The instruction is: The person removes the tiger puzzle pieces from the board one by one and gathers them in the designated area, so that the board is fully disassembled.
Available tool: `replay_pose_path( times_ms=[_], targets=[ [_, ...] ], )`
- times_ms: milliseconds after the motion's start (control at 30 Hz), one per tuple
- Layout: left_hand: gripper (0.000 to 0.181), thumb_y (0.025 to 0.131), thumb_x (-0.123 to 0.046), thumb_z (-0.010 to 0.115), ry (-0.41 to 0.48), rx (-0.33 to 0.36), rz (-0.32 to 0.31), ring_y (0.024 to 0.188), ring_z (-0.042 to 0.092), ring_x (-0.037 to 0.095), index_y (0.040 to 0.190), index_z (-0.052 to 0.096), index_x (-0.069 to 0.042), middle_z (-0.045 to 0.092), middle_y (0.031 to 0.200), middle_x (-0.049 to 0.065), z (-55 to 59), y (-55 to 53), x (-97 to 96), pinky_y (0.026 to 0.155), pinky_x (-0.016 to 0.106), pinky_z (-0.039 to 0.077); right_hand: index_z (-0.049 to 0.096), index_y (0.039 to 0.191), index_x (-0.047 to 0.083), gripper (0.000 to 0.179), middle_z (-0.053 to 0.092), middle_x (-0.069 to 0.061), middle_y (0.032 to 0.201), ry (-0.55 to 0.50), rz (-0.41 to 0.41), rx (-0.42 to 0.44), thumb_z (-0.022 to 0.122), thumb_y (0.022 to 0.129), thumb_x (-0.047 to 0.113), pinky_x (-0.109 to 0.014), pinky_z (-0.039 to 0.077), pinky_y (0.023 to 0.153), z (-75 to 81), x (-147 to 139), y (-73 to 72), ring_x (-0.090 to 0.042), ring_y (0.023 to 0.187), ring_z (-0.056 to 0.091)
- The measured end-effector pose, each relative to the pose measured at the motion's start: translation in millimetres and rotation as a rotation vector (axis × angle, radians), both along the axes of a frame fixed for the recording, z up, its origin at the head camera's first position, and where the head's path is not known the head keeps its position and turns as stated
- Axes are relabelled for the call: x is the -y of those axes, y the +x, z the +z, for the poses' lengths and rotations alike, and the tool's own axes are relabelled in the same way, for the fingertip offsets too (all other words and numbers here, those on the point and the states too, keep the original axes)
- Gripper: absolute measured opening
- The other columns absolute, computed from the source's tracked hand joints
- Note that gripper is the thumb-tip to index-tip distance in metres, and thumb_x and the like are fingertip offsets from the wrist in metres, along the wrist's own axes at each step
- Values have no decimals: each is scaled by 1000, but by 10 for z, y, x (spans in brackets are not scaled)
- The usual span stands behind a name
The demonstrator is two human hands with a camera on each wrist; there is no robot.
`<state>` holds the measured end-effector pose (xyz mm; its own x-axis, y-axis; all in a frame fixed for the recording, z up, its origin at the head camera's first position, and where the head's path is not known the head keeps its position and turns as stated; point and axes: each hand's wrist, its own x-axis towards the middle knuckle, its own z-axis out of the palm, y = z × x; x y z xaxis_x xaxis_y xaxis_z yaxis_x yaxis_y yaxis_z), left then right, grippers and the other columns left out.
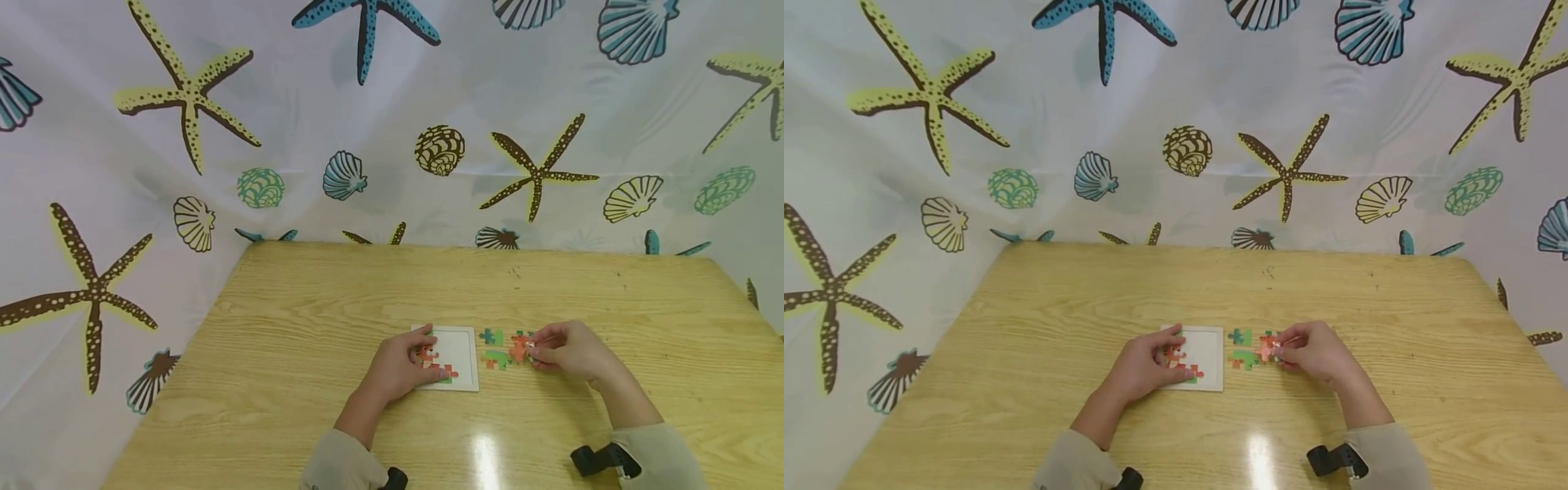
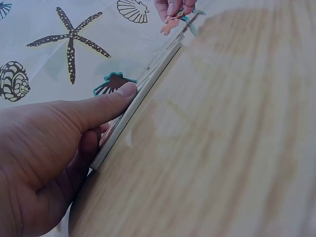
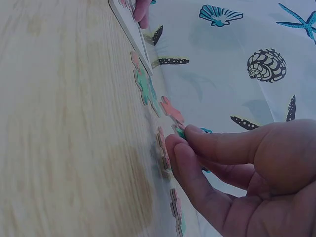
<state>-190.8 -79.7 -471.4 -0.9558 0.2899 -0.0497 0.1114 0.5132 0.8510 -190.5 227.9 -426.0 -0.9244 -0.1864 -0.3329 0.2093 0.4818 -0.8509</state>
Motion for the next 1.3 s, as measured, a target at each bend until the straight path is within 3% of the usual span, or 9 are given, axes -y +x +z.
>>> replay_pose_path(
  times_ms=[333, 900, 1300],
  targets=[
    [62, 76, -27, 89, -9, -3, 6, 61, 44, 10, 131, 66, -9, 48, 154, -3, 0, 5, -1, 55, 19, 37, 62, 114, -13, 22, 62, -14, 92, 46, 0, -5, 61, 97, 1, -29, 60, 73, 5, -51, -2, -15, 79, 68],
    [62, 76, -27, 89, 6, 0, 1, 62, 43, 11, 131, 66, -8, 49, 153, -3, 24, 8, 7, 54, 19, 36, 59, 110, -15, 21, 65, -18, 95, 56, -2, 19, 64, 94, -2, -29, 60, 69, 4, -54, 26, -16, 76, 69],
    [61, 75, -26, 89, 10, 0, -3, 61, 43, 10, 130, 67, -9, 49, 153, -2, 0, 2, 10, 55, 19, 38, 70, 89, -4, 12, 70, -11, 86, 233, -42, -39, 73, 89, 8, -29, 57, 65, 41, -8, 45, -14, 71, 66]
  ],
)
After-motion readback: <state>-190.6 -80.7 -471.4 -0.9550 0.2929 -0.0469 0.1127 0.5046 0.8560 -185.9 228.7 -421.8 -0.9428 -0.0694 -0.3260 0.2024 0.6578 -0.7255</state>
